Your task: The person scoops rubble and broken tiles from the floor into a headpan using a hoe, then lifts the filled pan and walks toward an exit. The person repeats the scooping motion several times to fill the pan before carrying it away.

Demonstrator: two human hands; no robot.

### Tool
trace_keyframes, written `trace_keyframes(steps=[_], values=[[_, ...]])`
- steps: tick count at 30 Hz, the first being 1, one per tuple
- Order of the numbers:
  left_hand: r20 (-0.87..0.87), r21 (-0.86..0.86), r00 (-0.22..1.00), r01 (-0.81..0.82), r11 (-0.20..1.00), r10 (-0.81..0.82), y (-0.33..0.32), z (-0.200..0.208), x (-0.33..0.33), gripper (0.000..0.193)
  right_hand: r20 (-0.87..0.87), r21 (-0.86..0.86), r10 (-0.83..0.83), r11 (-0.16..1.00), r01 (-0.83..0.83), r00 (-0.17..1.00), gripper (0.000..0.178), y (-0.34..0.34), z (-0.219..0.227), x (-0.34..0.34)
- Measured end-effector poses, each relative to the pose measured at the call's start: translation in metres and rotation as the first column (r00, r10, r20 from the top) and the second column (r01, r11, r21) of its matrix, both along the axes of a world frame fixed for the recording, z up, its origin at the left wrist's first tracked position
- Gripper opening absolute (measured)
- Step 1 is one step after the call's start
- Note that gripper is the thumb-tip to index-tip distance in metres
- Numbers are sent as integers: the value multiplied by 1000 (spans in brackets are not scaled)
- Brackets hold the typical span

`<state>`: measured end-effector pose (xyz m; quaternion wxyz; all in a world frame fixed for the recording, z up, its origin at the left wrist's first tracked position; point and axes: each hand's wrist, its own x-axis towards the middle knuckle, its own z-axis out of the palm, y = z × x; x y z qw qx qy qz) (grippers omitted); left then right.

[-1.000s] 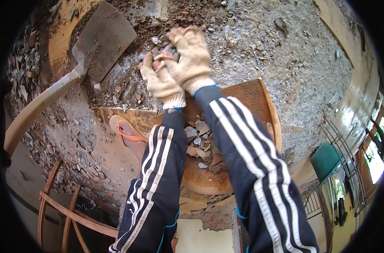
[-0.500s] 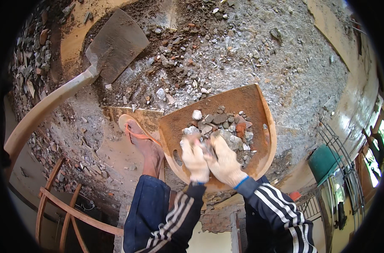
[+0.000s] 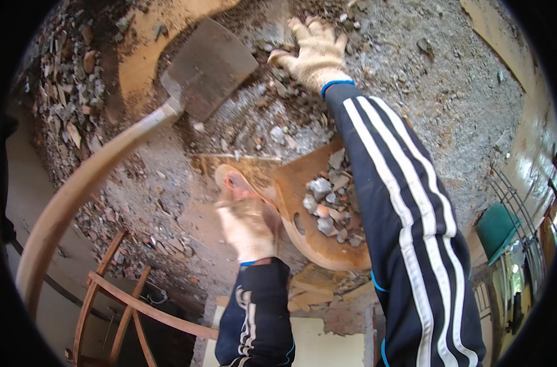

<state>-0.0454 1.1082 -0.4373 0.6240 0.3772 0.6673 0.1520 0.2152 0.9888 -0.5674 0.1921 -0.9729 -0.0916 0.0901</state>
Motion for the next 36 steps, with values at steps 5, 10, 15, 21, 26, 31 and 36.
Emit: trace_keyframes(steps=[5, 10, 15, 21, 26, 31, 36], values=[[181, 142, 983, -45, 989, 18, 105, 41, 103, 58, -235, -125, 197, 965, -230, 952, 86, 35, 16, -30], [405, -15, 911, -77, 997, 76, 171, 102, 150, 57, -77, 68, 444, 896, -439, 893, 56, 15, -7, -102], [165, 155, 941, 270, 950, -294, 194, 171, 161, 59, -11, 162, 603, 788, -593, 798, 37, -31, 3, -133], [150, -179, 881, 471, 864, -449, 197, 158, 185, 43, -397, 384, 774, 629, -676, 494, 55, -153, 175, -232], [177, -192, 922, 375, 907, -344, 177, 160, 133, 59, -564, 103, 273, 960, -262, 779, 41, -236, 260, -281], [-270, -122, 733, 617, 778, -624, 121, 180, 53, 64, -666, -157, -242, 970, 185, 706, 26, -306, 346, -320], [-433, -452, 59, 849, 273, -899, 43, 220, -80, 63, -785, -154, -513, 703, 694, 346, 56, -301, 435, -361]])
